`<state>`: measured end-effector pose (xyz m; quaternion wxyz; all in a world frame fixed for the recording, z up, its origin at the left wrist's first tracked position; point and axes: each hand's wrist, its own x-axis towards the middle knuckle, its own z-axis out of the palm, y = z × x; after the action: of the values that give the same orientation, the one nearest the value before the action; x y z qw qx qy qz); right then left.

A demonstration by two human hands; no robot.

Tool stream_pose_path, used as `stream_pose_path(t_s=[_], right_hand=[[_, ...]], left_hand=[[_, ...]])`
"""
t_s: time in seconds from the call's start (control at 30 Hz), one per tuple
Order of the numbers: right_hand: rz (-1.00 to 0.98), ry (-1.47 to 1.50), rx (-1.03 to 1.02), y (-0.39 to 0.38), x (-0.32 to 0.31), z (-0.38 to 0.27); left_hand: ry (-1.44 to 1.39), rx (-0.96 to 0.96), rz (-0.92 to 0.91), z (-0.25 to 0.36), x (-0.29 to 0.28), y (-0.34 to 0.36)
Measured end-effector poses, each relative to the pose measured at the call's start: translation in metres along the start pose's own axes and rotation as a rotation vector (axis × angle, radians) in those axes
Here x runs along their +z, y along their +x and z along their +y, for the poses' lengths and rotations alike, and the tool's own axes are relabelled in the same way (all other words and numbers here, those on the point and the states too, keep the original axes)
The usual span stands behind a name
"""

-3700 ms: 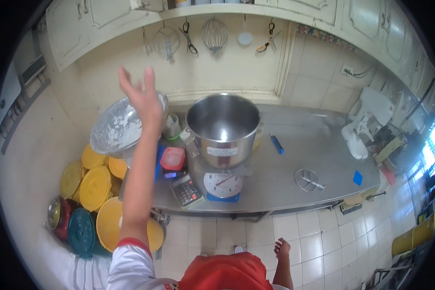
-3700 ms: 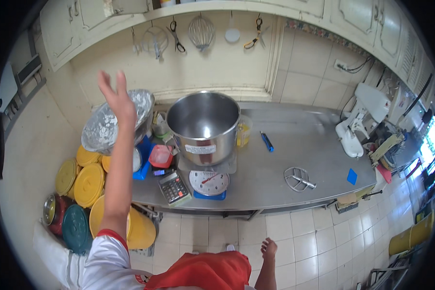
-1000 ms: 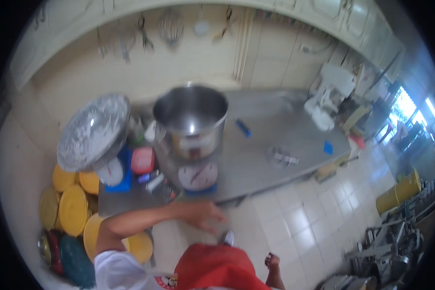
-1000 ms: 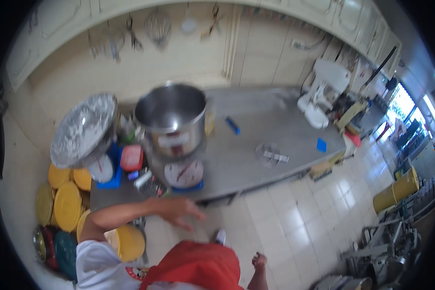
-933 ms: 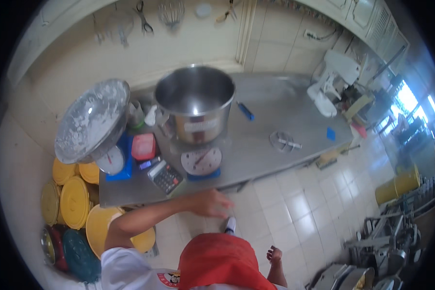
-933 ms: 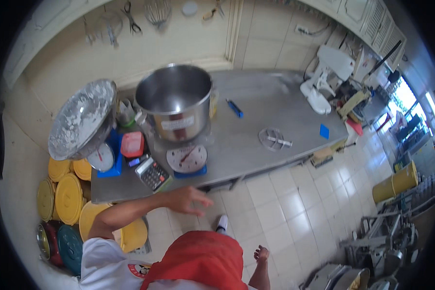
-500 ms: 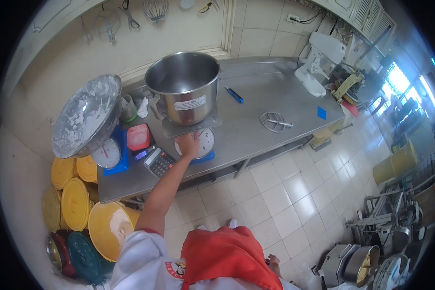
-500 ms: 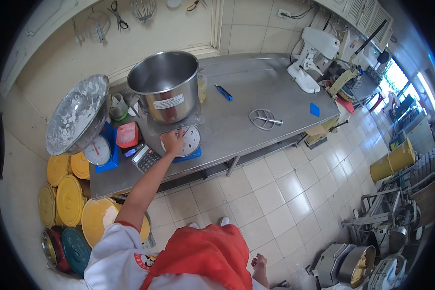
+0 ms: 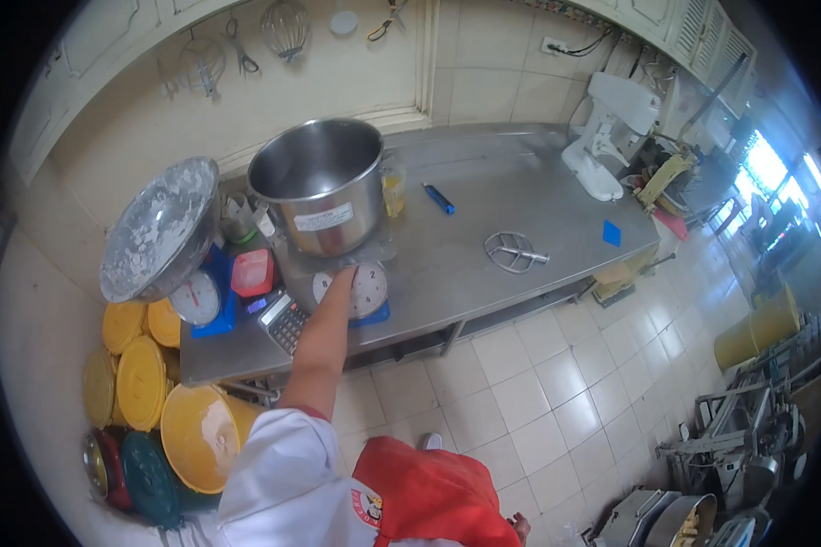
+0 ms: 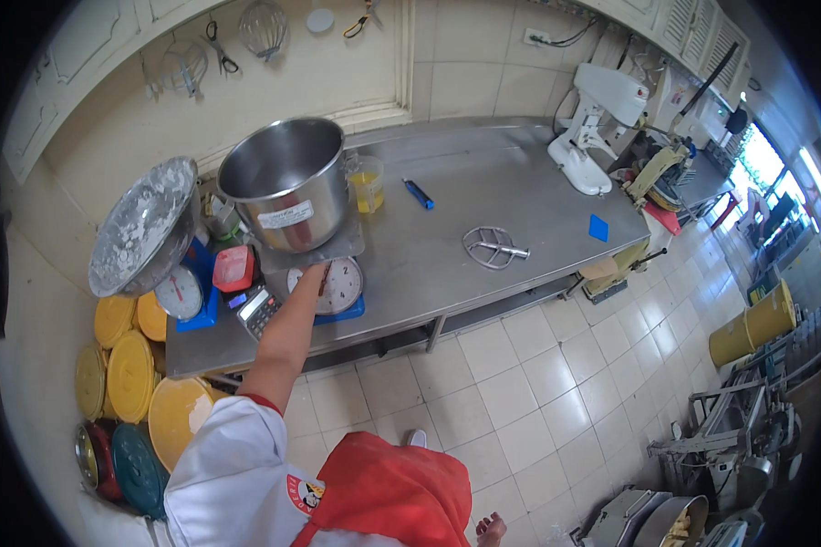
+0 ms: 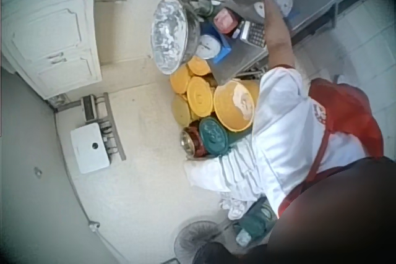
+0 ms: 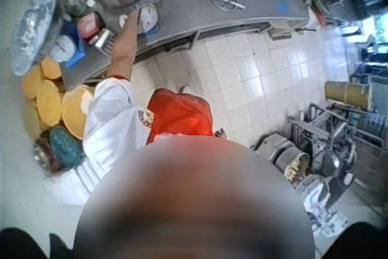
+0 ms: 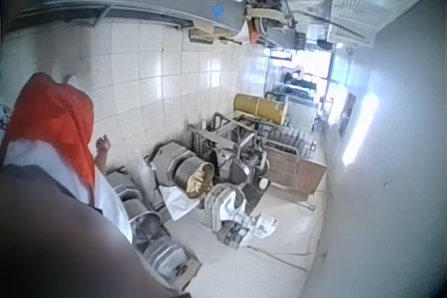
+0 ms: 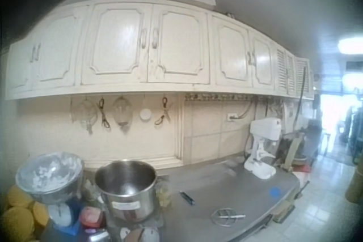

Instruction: The person adds flour from a large bucket into a metal bowl, then pours oil from a pitcher and water from a tap into the bowl by hand.

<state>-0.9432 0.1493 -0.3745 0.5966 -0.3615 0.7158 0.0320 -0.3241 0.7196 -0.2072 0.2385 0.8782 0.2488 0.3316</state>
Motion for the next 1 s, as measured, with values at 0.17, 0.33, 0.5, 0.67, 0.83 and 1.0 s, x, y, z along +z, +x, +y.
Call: stream_pose_path(t_s=[0.17,0.33,0.5,0.67,0.83,1.0], right_hand=[[-0.024,-0.035,0.06,0.016,-0.012,0.003],[-0.104,-0.053,-0.014,0.02,0.001,-0.032],[-0.115,-0.116,-0.161,-0.027,0.03,-0.089],[-0.117,-0.116,-0.199,-0.015,0.029,-0.104],[-0.09,-0.144,-0.167,-0.028,0.024,-0.09],[-0.119,-0.169,-0.057,-0.011,0.004,-0.069]], left_hand=[[0.026,-0.016,-0.009,-0.002,-0.002,-0.004],[0.036,-0.041,0.001,-0.004,-0.002,0.0],[0.046,-0.055,-0.005,-0.004,-0.002,0.0],[0.048,-0.061,-0.005,-0.003,0.0,0.0],[0.055,-0.074,0.0,-0.008,0.002,0.0],[0.055,-0.075,-0.007,-0.006,0.003,0.001]])
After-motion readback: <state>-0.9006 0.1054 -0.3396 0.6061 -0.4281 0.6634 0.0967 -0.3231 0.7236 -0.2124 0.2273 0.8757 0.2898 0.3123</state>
